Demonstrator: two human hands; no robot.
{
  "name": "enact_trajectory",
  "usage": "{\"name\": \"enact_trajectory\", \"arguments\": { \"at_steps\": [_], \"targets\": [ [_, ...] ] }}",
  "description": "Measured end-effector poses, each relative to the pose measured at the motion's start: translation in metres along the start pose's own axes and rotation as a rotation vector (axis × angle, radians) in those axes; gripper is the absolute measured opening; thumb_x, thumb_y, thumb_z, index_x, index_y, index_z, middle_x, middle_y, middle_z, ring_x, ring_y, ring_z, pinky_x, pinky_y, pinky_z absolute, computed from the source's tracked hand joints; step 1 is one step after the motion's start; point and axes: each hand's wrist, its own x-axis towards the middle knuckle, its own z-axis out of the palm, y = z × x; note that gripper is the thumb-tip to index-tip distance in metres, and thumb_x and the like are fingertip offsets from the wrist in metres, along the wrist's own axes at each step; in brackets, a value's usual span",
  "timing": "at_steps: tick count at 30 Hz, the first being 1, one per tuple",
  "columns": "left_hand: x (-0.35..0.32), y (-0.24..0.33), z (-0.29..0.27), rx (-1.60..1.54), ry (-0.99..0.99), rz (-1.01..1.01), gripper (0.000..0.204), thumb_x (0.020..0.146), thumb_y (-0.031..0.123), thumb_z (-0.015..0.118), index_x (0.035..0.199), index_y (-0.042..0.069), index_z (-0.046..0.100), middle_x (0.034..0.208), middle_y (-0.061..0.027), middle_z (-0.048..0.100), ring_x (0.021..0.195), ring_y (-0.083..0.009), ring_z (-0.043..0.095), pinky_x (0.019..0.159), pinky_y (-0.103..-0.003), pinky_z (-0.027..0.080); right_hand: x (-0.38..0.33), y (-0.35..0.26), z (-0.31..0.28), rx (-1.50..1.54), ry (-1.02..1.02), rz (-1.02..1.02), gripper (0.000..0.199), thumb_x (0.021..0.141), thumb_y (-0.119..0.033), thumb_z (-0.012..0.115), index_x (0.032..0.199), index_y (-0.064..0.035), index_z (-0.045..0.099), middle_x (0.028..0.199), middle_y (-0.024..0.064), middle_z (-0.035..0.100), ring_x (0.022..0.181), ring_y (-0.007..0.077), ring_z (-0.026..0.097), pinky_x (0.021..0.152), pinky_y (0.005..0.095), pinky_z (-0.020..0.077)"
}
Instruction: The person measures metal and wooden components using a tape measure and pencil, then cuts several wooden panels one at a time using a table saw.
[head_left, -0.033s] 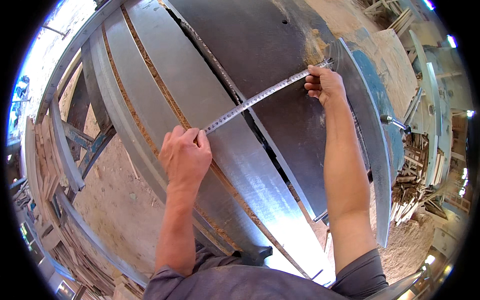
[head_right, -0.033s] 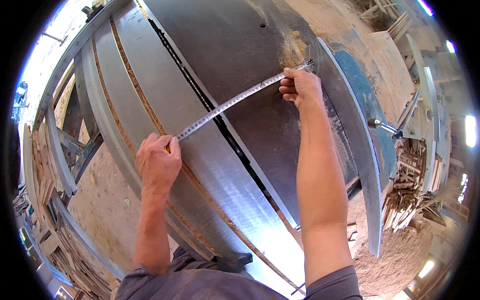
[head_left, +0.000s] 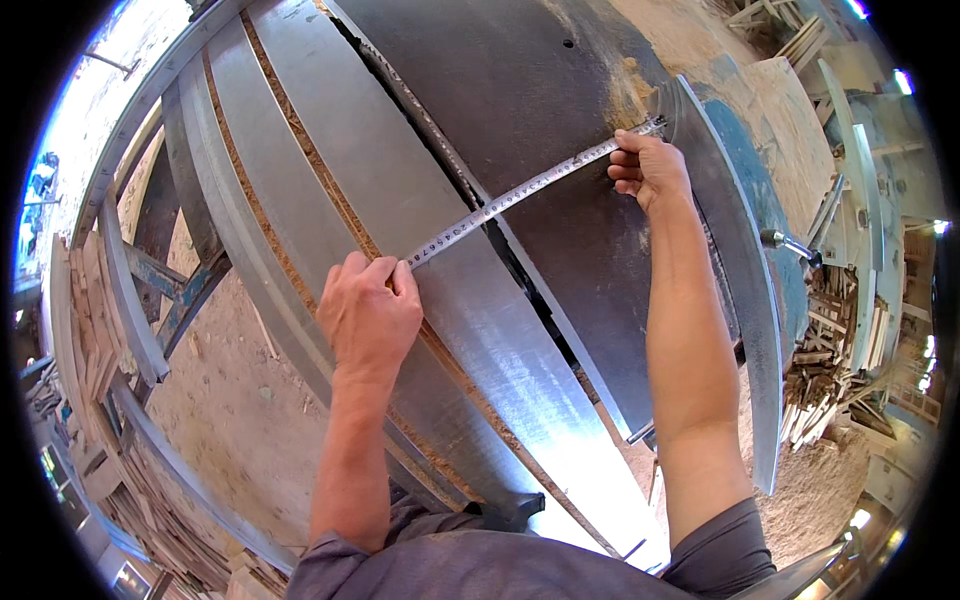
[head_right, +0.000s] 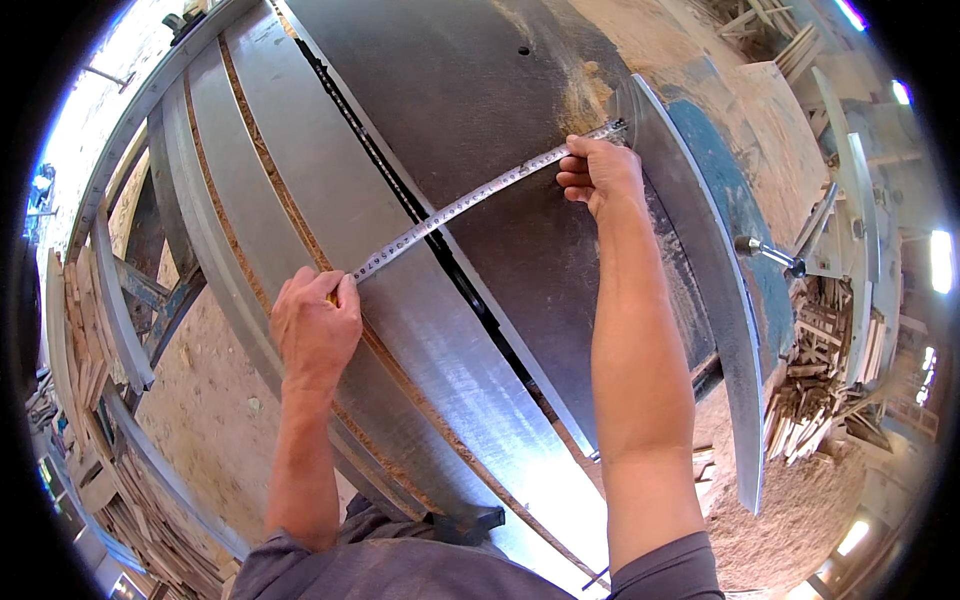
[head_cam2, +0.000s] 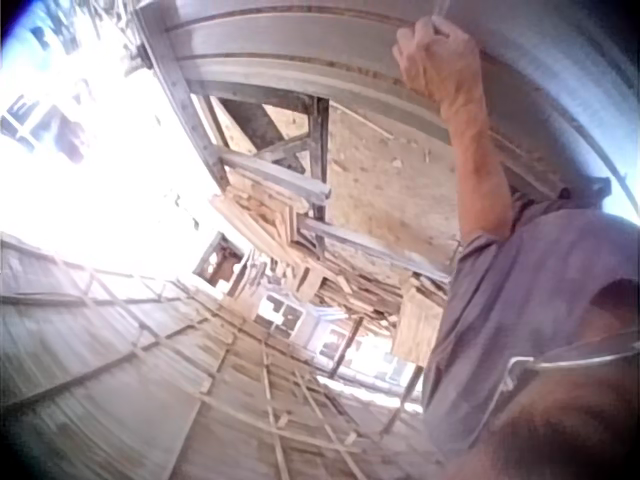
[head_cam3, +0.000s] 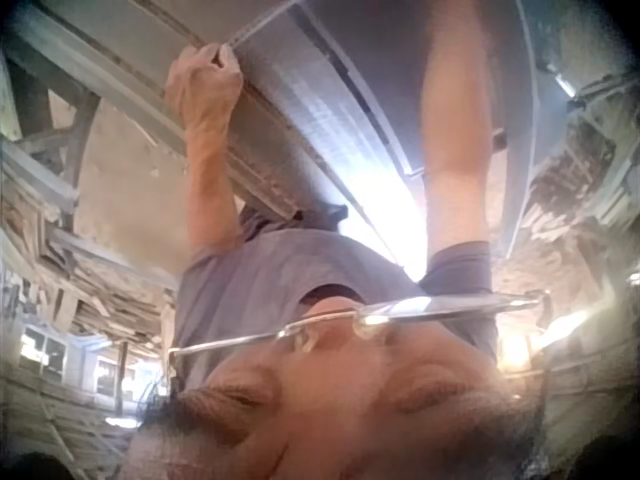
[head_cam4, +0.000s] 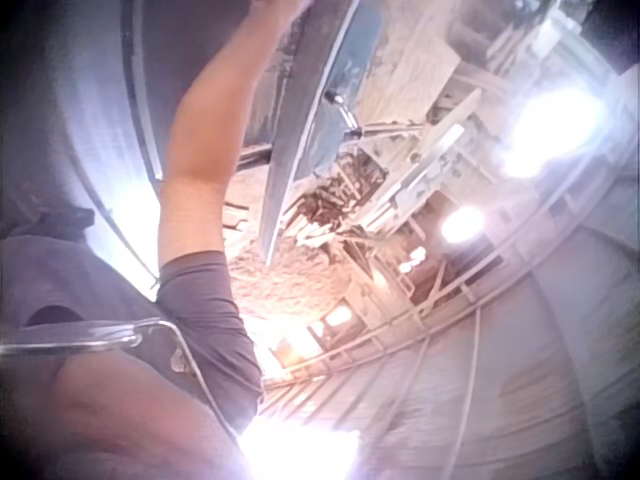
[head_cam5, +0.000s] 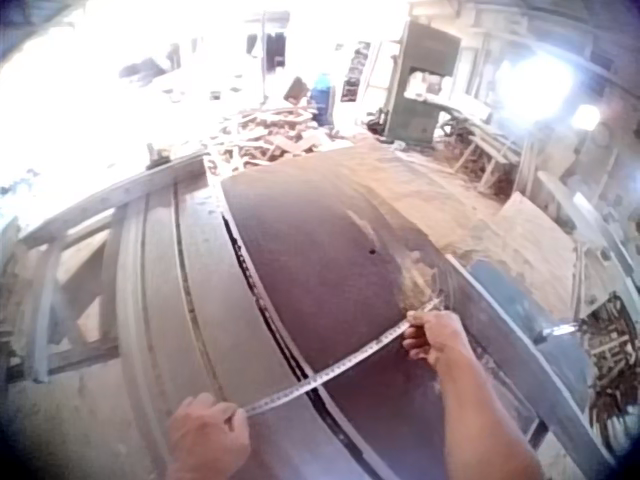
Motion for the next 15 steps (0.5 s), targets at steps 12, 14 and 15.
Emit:
{"name": "enact_trajectory", "arguments": {
  "at_steps": [12, 14, 15],
  "targets": [
    [0.0012, -0.0021, 0.0029, 0.009, 0.042, 0.06, 0.015, 0.088, 0.018, 0.068, 0.087, 0.007, 0.077, 0.082, -0.0079, 0.064, 0.082, -0.0275, 0.062, 0.074, -0.041, 0.051, 0.0009, 0.0065, -0.0023, 0.08, -0.005, -0.022, 0.02, 0.089, -0.019, 0.073, 0.084, -0.0002, 0.068, 0.073, 0.0125, 0.069, 0.054, 0.0229, 0.066, 0.045, 0.0353, 0.051],
    [0.0013, -0.0004, -0.0003, 0.001, 0.006, 0.028, 0.018, 0.09, 0.02, 0.067, 0.091, 0.006, 0.078, 0.082, -0.0093, 0.064, 0.082, -0.0281, 0.062, 0.077, -0.041, 0.049, 0.0004, 0.0071, -0.0016, 0.087, 0.003, -0.033, 0.02, 0.089, -0.019, 0.073, 0.084, 0.0, 0.068, 0.072, 0.0125, 0.069, 0.054, 0.023, 0.066, 0.044, 0.0352, 0.0512],
    [0.0013, -0.0009, -0.0001, -0.006, 0.01, 0.034, 0.018, 0.09, 0.02, 0.067, 0.091, 0.006, 0.078, 0.082, -0.0092, 0.064, 0.082, -0.0278, 0.062, 0.077, -0.041, 0.049, -0.0002, 0.0073, -0.001, 0.089, 0.007, -0.038, 0.02, 0.089, -0.019, 0.073, 0.085, 0.0001, 0.068, 0.072, 0.0125, 0.068, 0.054, 0.0231, 0.066, 0.044, 0.0351, 0.0513]
  ]
}}
